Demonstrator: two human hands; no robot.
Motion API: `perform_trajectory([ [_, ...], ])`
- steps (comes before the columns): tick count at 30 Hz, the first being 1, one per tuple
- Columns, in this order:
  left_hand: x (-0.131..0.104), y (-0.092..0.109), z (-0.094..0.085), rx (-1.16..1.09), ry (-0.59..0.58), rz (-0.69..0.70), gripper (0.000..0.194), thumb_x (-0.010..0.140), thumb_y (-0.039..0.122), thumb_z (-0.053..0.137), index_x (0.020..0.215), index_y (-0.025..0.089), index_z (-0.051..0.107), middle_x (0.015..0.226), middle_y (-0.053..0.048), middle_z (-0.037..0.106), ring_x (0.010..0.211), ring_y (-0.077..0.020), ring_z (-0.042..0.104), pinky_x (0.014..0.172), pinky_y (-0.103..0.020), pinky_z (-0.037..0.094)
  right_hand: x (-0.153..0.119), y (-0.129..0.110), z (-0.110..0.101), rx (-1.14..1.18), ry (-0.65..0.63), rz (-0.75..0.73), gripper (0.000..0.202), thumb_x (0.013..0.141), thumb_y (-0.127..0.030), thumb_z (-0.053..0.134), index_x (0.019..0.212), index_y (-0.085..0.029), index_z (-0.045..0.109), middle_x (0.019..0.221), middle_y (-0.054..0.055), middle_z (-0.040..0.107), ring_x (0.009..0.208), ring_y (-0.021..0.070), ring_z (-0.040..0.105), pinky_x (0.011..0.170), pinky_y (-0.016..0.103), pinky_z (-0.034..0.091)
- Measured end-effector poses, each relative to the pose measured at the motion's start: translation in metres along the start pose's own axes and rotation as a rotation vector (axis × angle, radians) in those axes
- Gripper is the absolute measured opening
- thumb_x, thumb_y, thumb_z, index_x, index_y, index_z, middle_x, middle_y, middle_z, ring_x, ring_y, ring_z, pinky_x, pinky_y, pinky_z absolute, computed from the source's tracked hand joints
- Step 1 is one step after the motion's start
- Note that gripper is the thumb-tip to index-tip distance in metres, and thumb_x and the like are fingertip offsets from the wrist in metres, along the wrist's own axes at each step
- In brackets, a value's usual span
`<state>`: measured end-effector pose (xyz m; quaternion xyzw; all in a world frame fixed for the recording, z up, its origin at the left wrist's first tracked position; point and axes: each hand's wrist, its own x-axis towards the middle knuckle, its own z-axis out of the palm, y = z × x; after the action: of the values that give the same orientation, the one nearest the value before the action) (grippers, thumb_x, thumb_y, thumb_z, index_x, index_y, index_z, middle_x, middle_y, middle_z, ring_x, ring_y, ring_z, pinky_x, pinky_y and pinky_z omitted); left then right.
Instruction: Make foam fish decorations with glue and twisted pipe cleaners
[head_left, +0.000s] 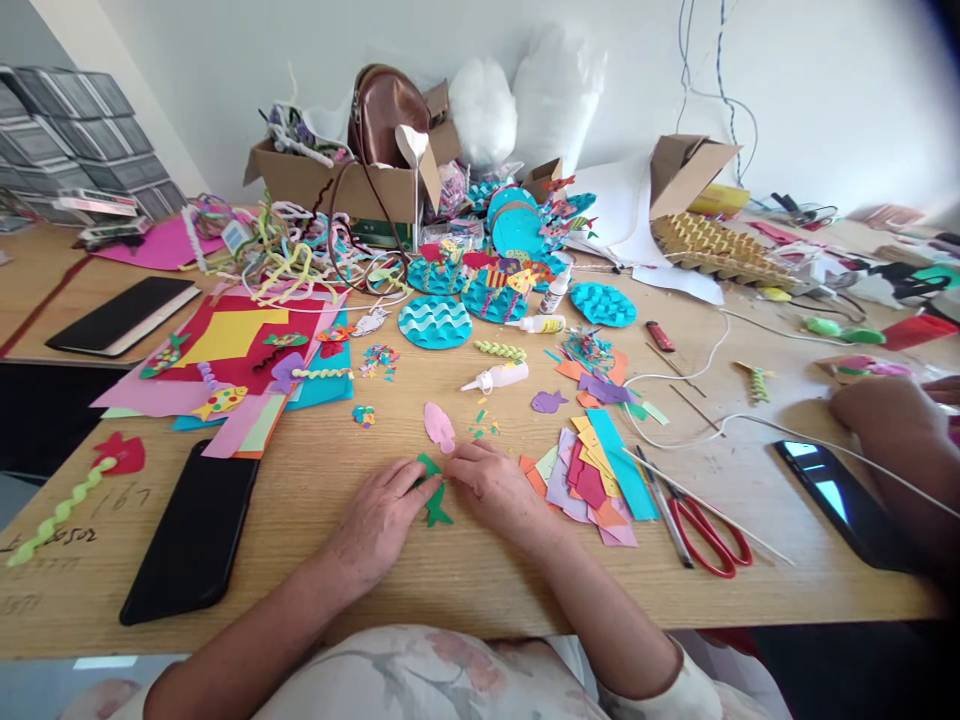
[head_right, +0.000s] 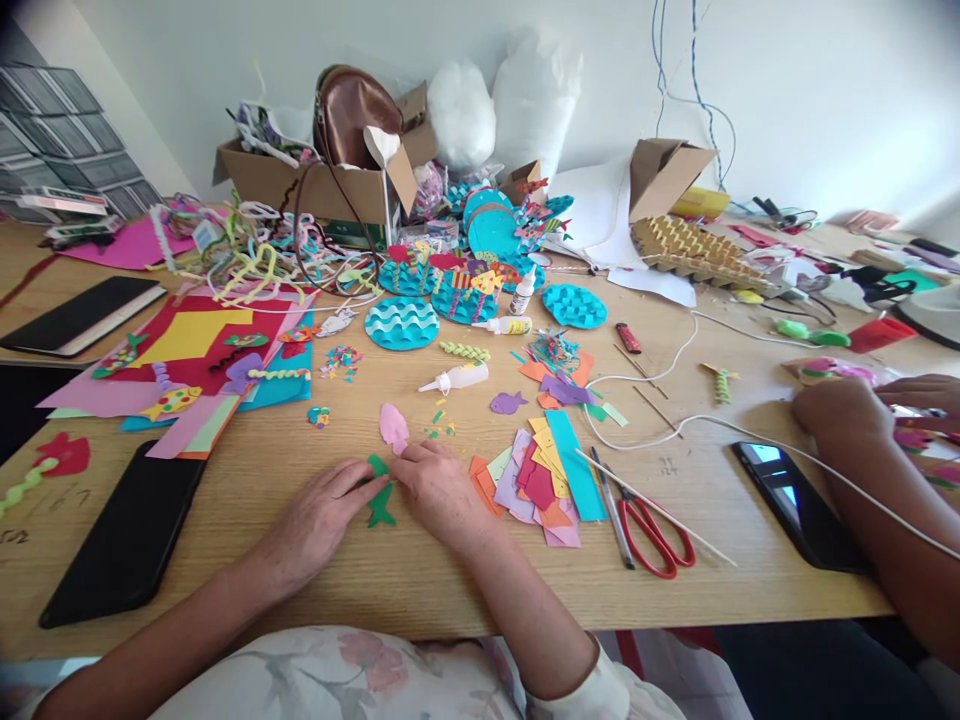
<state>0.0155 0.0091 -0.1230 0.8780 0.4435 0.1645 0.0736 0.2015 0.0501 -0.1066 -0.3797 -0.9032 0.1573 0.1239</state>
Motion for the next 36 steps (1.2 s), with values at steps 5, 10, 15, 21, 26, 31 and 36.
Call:
perform_trajectory([
  [5,0.002,0.002,0.0,0.017,-0.026,-0.026,0.029,0.088,0.014,0.048,0.114,0.021,0.06,0.105,-0.007,0.059,0.101,-0.021,0.052,0.089,-0.038,0.048,0.0,0.001,0.002,0.007,0.02,-0.008,0.023,0.082,-0.001,0.049,0.085,-0.018,0.064,0.086,0.003,0.063,0.078,0.0142,0.052,0.073,0.024,0.039],
  [10,0.002,0.005,0.002,0.034,-0.05,-0.059,0.027,0.088,0.015,0.049,0.112,0.022,0.061,0.104,-0.006,0.059,0.101,-0.0207,0.052,0.088,-0.038,0.048,0.0,0.0,0.002,0.01,0.021,-0.004,0.024,0.082,-0.001,0.048,0.087,-0.019,0.064,0.088,0.003,0.064,0.082,0.0144,0.053,0.076,0.024,0.039],
  [15,0.004,0.005,0.001,0.046,-0.054,-0.057,0.026,0.087,0.013,0.049,0.109,0.019,0.063,0.102,-0.008,0.06,0.098,-0.0222,0.054,0.087,-0.04,0.048,0.001,-0.002,0.0,-0.008,0.003,0.018,0.024,0.082,-0.002,0.048,0.087,-0.019,0.064,0.087,0.003,0.064,0.082,0.0144,0.054,0.076,0.024,0.039],
  [21,0.007,-0.009,-0.013,-0.142,-0.032,0.035,0.041,0.086,0.002,0.035,0.112,0.018,0.061,0.106,-0.008,0.063,0.1,-0.018,0.057,0.088,-0.033,0.049,0.002,0.0,-0.001,-0.042,-0.037,0.018,0.027,0.082,-0.001,0.047,0.089,-0.019,0.066,0.086,0.004,0.064,0.085,0.014,0.056,0.079,0.024,0.039],
  [26,0.008,-0.014,-0.016,-0.132,-0.07,0.06,0.039,0.09,0.008,0.033,0.114,0.02,0.061,0.104,-0.007,0.064,0.1,-0.0181,0.057,0.088,-0.034,0.049,0.003,0.0,-0.001,-0.044,-0.045,0.011,0.027,0.083,-0.002,0.046,0.091,-0.019,0.066,0.085,0.003,0.063,0.083,0.0137,0.055,0.077,0.024,0.039],
  [31,0.01,-0.008,-0.011,-0.027,-0.103,0.051,0.031,0.091,0.015,0.042,0.113,0.021,0.062,0.101,-0.007,0.062,0.097,-0.0203,0.056,0.085,-0.036,0.049,0.002,-0.001,-0.001,-0.053,-0.029,0.002,0.023,0.083,-0.003,0.048,0.087,-0.019,0.065,0.084,0.002,0.063,0.079,0.014,0.054,0.075,0.024,0.039],
  [36,0.012,-0.004,-0.01,0.039,-0.124,0.044,0.024,0.09,0.017,0.045,0.105,0.018,0.065,0.092,-0.006,0.061,0.09,-0.0201,0.055,0.079,-0.034,0.05,0.001,-0.002,0.0,-0.035,-0.007,-0.012,0.024,0.083,-0.002,0.047,0.085,-0.02,0.064,0.084,0.002,0.062,0.081,0.0133,0.054,0.077,0.024,0.038],
])
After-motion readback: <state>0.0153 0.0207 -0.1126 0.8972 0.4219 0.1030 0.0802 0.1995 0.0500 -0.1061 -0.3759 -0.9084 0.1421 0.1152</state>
